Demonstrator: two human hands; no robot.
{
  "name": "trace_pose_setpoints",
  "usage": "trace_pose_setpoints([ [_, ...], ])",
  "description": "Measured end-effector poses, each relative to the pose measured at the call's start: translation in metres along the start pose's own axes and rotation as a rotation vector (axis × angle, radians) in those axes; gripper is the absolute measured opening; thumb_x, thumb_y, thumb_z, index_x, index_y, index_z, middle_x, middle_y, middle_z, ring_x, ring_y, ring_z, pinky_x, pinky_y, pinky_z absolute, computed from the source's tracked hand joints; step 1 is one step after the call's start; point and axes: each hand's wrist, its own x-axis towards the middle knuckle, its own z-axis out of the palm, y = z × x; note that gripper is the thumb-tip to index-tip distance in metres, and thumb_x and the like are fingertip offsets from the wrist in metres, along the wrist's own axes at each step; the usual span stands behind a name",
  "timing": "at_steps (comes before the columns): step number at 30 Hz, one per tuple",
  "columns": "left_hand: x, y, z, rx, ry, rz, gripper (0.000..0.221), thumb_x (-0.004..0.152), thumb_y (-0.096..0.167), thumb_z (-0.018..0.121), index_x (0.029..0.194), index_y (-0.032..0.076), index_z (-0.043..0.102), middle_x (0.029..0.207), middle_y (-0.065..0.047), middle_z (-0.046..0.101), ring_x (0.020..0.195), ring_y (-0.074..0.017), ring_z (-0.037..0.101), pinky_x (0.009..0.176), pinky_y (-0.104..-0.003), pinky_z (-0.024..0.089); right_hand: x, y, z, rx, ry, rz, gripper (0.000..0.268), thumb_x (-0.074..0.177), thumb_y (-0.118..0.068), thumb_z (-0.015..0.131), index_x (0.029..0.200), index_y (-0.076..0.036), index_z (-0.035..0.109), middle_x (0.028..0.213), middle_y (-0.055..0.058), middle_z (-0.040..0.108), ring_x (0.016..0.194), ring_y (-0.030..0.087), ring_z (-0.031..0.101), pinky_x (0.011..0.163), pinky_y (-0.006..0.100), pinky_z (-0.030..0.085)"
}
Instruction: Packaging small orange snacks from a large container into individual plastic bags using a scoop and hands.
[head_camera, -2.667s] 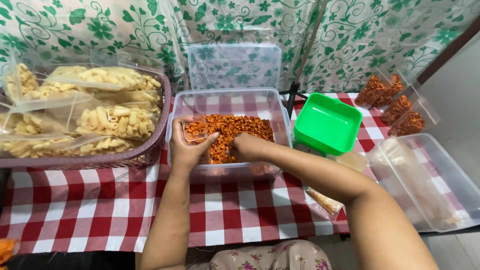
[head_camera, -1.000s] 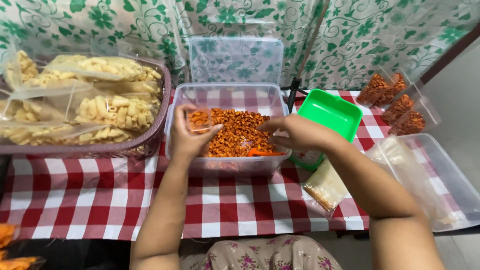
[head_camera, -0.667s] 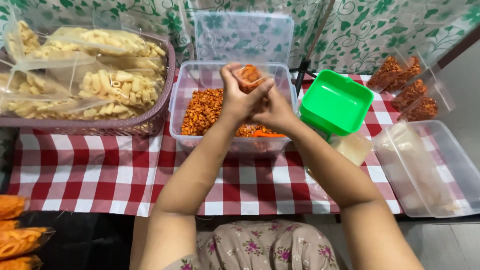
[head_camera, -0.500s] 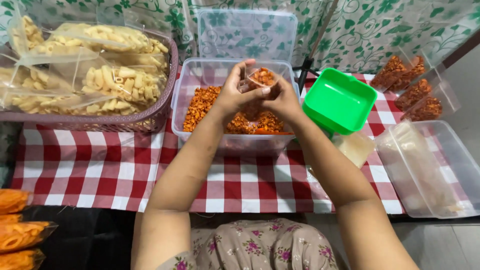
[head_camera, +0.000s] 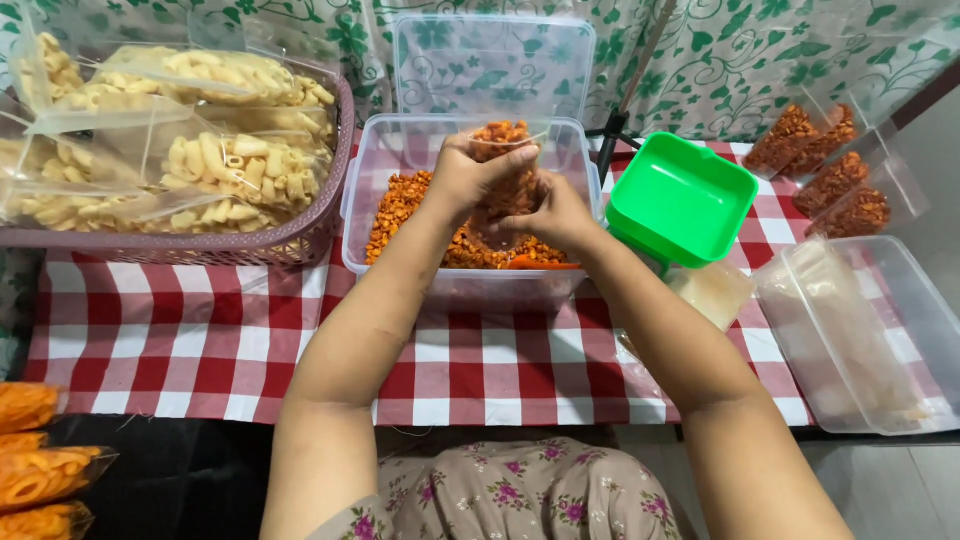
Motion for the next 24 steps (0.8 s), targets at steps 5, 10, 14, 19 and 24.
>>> trace_pose_setpoints([
  [5,-0.003,-0.001,0.006,-0.015,-0.021,0.008,0.027,0.071,0.025,0.097,0.088,0.013,0.080,0.078,-0.002,0.077,0.076,-0.0089,0.070,0.074,-0.027,0.058,0.011,0.022,-0.018,-0.030,0.031,0.011,0.047,0.065,0.009,0.095,0.105,0.000,0.072,0.092,0.017,0.077,0.087,0.024,0.074,0.076,0.038,0.064],
  [10,0.000,0.001,0.007,-0.017,-0.018,0.036,0.027,0.071,0.022,0.097,0.088,0.012,0.080,0.078,-0.003,0.077,0.077,-0.0091,0.071,0.074,-0.026,0.058,-0.002,0.003,-0.004,0.003,0.024,0.017,0.059,0.064,0.008,0.095,0.116,0.004,0.067,0.103,0.024,0.074,0.097,0.034,0.072,0.087,0.050,0.062],
  [14,-0.003,0.007,0.006,-0.060,-0.013,0.050,0.026,0.072,0.020,0.097,0.088,0.010,0.079,0.080,-0.004,0.077,0.078,-0.0097,0.071,0.076,-0.027,0.058,0.001,0.008,-0.011,-0.087,-0.006,0.073,0.052,0.063,0.006,0.096,0.109,0.002,0.072,0.093,0.022,0.076,0.089,0.032,0.075,0.079,0.045,0.063],
  [19,-0.001,0.005,0.005,-0.079,-0.050,0.050,0.026,0.073,0.020,0.096,0.090,0.009,0.080,0.082,-0.004,0.078,0.080,-0.0098,0.071,0.076,-0.027,0.058,0.002,0.011,-0.009,-0.091,0.028,0.113,0.055,0.060,0.006,0.097,0.109,0.002,0.073,0.094,0.021,0.076,0.089,0.032,0.073,0.080,0.046,0.063],
  [24,0.007,0.009,-0.003,-0.089,-0.019,0.066,0.027,0.074,0.020,0.096,0.092,0.010,0.080,0.084,-0.003,0.078,0.081,-0.0089,0.072,0.079,-0.028,0.060,-0.007,-0.027,0.006,-0.098,-0.025,0.120,0.065,0.055,-0.001,0.102,0.112,0.001,0.070,0.096,0.021,0.076,0.090,0.032,0.074,0.081,0.047,0.061],
])
